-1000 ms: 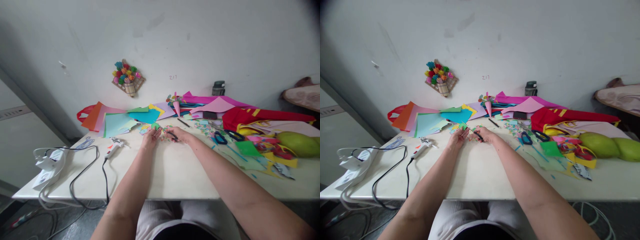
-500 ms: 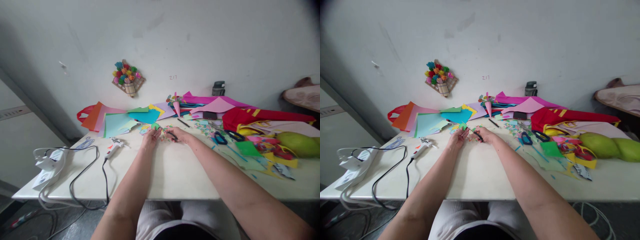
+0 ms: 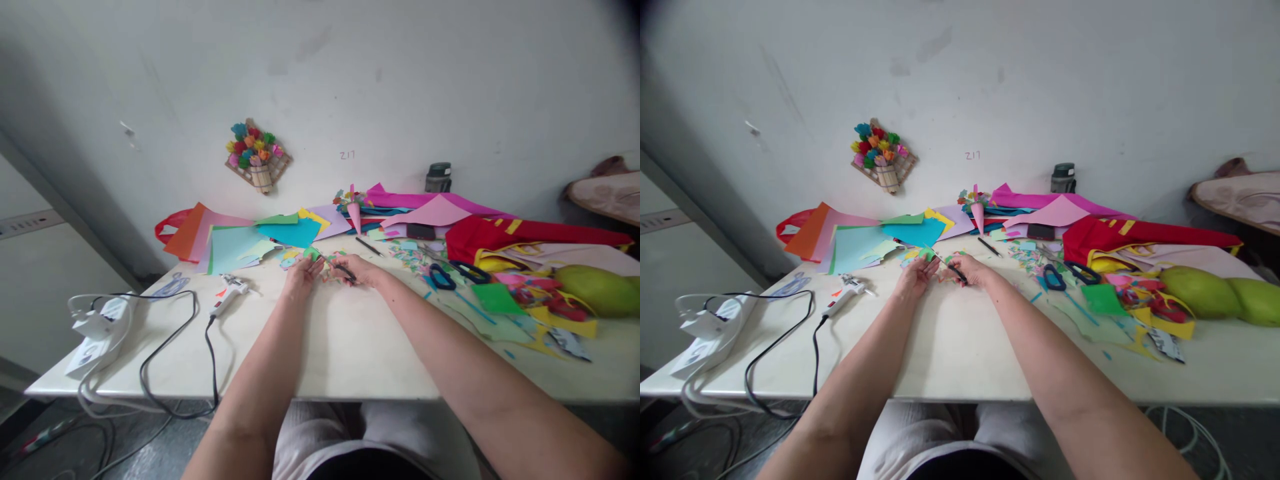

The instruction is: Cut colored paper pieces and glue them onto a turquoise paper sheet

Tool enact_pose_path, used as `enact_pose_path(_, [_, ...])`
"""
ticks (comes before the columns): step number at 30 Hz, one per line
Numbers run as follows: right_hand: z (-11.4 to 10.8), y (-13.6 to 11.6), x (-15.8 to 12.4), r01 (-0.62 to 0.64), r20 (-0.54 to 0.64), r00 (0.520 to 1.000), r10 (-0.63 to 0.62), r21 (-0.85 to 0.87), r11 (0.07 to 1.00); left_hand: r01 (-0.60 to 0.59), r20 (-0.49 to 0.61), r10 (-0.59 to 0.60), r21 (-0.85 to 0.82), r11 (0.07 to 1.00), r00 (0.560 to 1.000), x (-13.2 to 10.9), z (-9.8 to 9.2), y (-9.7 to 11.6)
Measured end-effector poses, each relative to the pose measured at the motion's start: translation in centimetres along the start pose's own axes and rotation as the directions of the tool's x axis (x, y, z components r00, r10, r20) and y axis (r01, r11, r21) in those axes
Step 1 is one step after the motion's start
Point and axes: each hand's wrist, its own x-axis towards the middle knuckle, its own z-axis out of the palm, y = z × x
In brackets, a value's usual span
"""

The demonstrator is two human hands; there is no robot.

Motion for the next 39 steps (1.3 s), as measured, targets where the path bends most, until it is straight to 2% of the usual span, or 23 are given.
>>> enact_pose_path(6, [0.1, -0.4, -0.4, -0.034, 0.007, 0.999, 0.034, -0.067, 0.997, -0.03, 0.029, 0.029, 0.051, 0.998, 0.999, 0.1, -0.2, -0.2])
enact_pose_path(11, [-0.2, 0.2, -0.1, 0.041, 0.047, 0.998, -0.036, -0.117, 0.992, -0.029, 0.035, 0.027, 0.075, 0.997, 0.999, 0.0, -0.1, -0.2])
enact_pose_path(16, [-0.5, 1.1, 0.9, 0.039, 0.033, 0.999, -0.038, -0.038, 0.999, -0.033, 0.032, 0.03, 0.077, 0.997, 0.999, -0.1, -0.1, -0.1])
enact_pose_path(33, [-0.5, 0.9, 0.9, 0.066, 0.044, 0.997, -0.064, -0.047, 0.997, -0.034, 0.03, 0.032, 0.066, 0.997, 0.999, -0.1, -0.1, -0.2])
enact_pose_path(39, [-0.9, 2.1, 2.0, 0.02, 0.029, 0.999, -0.02, 0.015, 1.0, -0.038, 0.042, 0.035, 0.084, 0.996, 0.998, -0.2, -0.1, -0.1])
